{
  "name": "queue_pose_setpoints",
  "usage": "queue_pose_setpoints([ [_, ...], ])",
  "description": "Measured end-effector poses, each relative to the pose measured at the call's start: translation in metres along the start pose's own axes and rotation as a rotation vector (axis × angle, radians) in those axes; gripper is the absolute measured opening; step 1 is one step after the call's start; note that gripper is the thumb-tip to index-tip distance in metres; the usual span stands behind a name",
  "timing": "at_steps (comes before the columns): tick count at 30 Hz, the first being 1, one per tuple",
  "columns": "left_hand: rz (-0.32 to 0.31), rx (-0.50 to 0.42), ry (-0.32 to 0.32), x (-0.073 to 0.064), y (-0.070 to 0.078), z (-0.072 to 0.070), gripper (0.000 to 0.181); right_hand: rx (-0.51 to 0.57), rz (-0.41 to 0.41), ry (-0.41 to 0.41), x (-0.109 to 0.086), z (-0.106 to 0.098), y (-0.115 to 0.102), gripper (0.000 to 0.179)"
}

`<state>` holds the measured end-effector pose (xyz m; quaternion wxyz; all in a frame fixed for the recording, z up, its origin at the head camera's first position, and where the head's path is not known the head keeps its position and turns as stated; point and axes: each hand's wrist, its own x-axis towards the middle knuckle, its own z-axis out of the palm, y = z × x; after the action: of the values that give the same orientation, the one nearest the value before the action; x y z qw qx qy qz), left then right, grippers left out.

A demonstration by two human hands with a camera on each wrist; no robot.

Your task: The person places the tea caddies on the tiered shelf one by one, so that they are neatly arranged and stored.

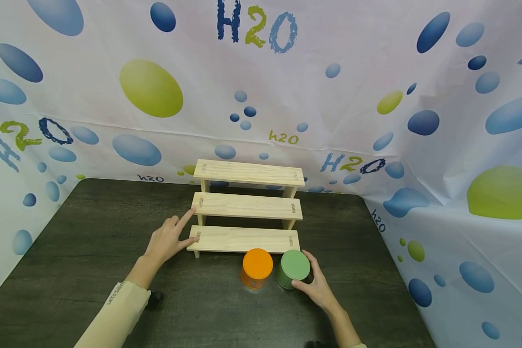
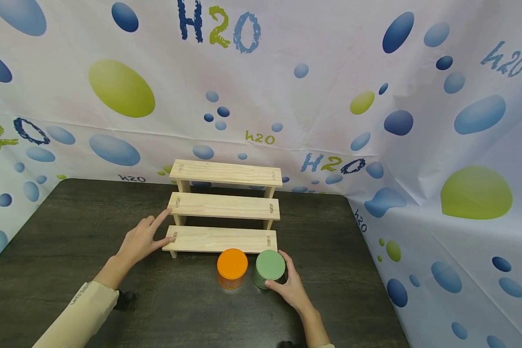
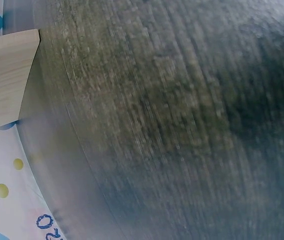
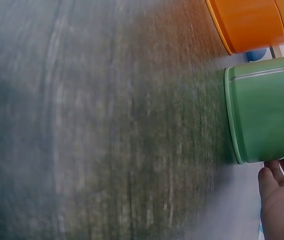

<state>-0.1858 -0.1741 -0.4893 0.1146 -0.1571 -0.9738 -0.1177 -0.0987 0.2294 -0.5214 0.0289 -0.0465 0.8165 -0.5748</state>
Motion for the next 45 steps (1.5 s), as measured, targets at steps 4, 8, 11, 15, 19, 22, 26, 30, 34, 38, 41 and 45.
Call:
queue_pose_setpoints([
  [4,0.004,0.0,0.011,0.0,0.0,0.0,0.085,-0.008,0.009,0.002,0.0,0.0,-0.001,0.08],
  [8,0.011,-0.001,0.018,0.001,0.0,0.001,0.084,-0.014,0.004,0.009,0.0,0.0,-0.001,0.079],
  [11,0.013,-0.002,0.018,0.001,0.001,0.002,0.084,-0.014,-0.003,0.016,0.0,0.0,-0.001,0.078],
  [15,0.014,-0.001,0.02,0.001,0.001,0.002,0.083,-0.003,-0.012,0.02,0.0,0.0,0.0,0.077],
  [19,0.022,0.002,0.03,0.001,0.001,0.003,0.084,0.006,-0.015,0.02,0.0,-0.001,0.0,0.077],
  [22,0.024,0.005,0.033,0.001,0.0,0.003,0.084,0.007,-0.002,0.02,0.0,0.0,-0.001,0.077],
  [26,0.019,0.005,0.029,0.001,0.0,0.004,0.085,0.013,0.009,0.016,-0.001,0.0,-0.009,0.079],
  [30,0.016,0.001,0.028,0.001,0.001,0.004,0.084,0.023,-0.002,0.011,-0.004,0.001,-0.02,0.08],
  [34,0.023,-0.002,0.031,0.001,0.001,0.004,0.084,0.011,-0.002,0.02,-0.004,0.003,-0.018,0.078],
  [38,0.023,0.005,0.034,-0.001,0.0,0.004,0.085,0.01,-0.008,0.021,-0.001,0.005,-0.005,0.077],
  [41,0.02,0.008,0.035,-0.002,-0.001,0.003,0.085,0.017,-0.031,0.016,0.0,0.006,-0.005,0.077],
  [45,0.023,0.004,0.031,-0.002,0.0,0.002,0.085,0.021,-0.032,0.03,-0.002,0.005,-0.011,0.076],
])
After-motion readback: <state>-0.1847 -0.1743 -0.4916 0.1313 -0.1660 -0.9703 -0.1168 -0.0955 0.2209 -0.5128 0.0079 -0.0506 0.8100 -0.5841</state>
